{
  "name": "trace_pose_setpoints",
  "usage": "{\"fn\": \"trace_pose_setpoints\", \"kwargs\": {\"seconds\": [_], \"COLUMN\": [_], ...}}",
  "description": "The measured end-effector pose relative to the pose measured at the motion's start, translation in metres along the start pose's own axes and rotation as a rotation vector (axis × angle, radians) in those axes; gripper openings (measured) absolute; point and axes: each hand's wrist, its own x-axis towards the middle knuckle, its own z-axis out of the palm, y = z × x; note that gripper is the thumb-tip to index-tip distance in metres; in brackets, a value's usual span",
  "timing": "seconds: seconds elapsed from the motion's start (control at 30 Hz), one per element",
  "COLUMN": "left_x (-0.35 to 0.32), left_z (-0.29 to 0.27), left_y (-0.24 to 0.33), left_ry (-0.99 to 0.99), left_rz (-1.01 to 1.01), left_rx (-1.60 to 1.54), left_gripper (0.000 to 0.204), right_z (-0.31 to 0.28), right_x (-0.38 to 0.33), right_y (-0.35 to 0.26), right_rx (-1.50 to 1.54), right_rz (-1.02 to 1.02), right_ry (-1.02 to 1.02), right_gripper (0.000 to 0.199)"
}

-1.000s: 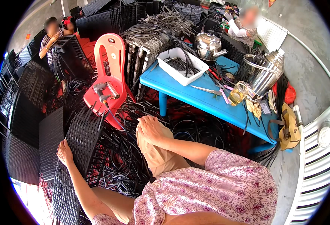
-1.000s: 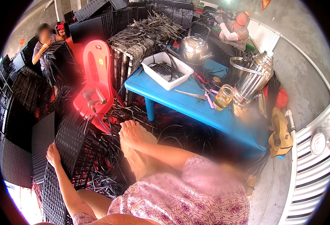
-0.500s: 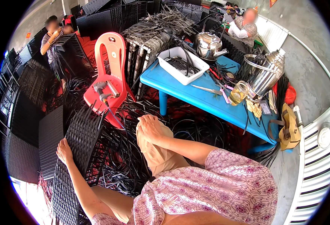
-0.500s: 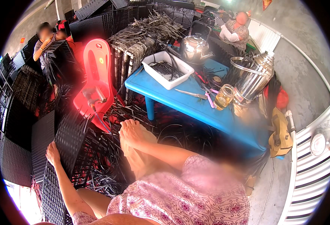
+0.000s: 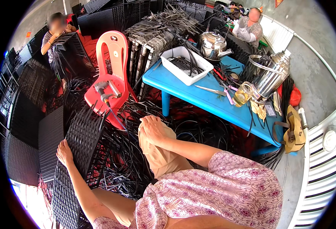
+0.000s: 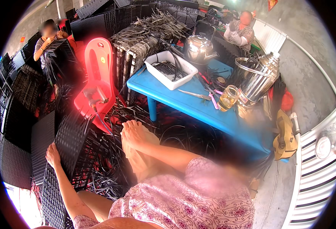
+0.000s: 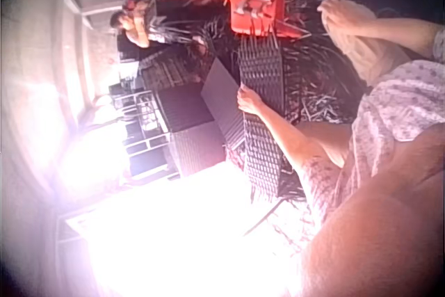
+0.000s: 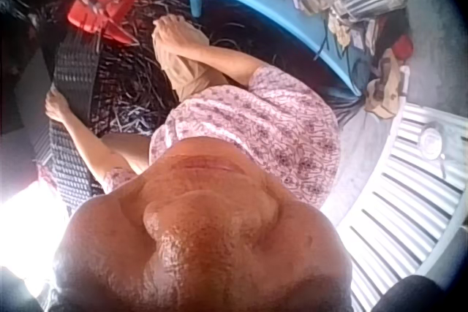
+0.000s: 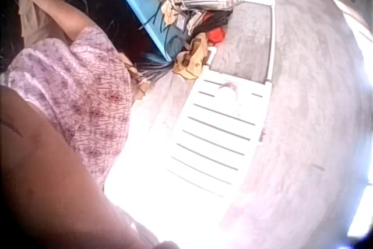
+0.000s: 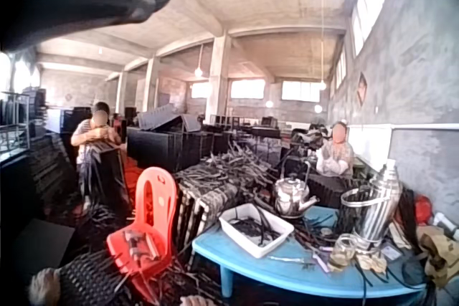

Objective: The person sits on the floor and weaves a black synthetic mat by hand, interlacing strips of material. They adjust the weave and trim excess strands using shears. The person works on a single mat throughout the clip.

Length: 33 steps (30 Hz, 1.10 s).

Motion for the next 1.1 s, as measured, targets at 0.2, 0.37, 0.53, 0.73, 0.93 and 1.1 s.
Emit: {"fn": "trace_pose_setpoints", "kwargs": {"seconds": [0.2,0.37,0.53,0.73,0.93,1.1], "left_x": [-0.001,-0.001,0.000,0.000,0.000,-0.001], "left_z": [-0.001,-0.001,0.000,0.002,0.002,0.001], "left_y": [0.001,0.001,0.000,-0.002,-0.003,0.000], "left_ry": [-0.002,-0.001,-0.007,0.000,0.008,0.007], "left_rz": [0.005,0.002,0.007,0.011,0.013,0.012], "left_rx": [0.008,0.009,0.017,0.019,0.019,0.020], "left_gripper": [0.056,0.056,0.055,0.055,0.056,0.056], "right_z": [0.002,0.001,0.003,-0.003,0.002,0.005], "right_x": [0.000,0.000,-0.001,0.001,0.000,-0.002], "right_y": [0.001,0.001,0.002,0.001,0.003,0.004], "right_rx": [-0.004,-0.020,-0.006,-0.001,-0.006,-0.001], "right_rz": [-0.006,-0.023,-0.018,-0.009,-0.029,-0.030], "right_ry": [0.011,0.043,0.043,0.005,0.055,0.065], "right_gripper": [0.044,0.041,0.040,0.041,0.040,0.042]}}
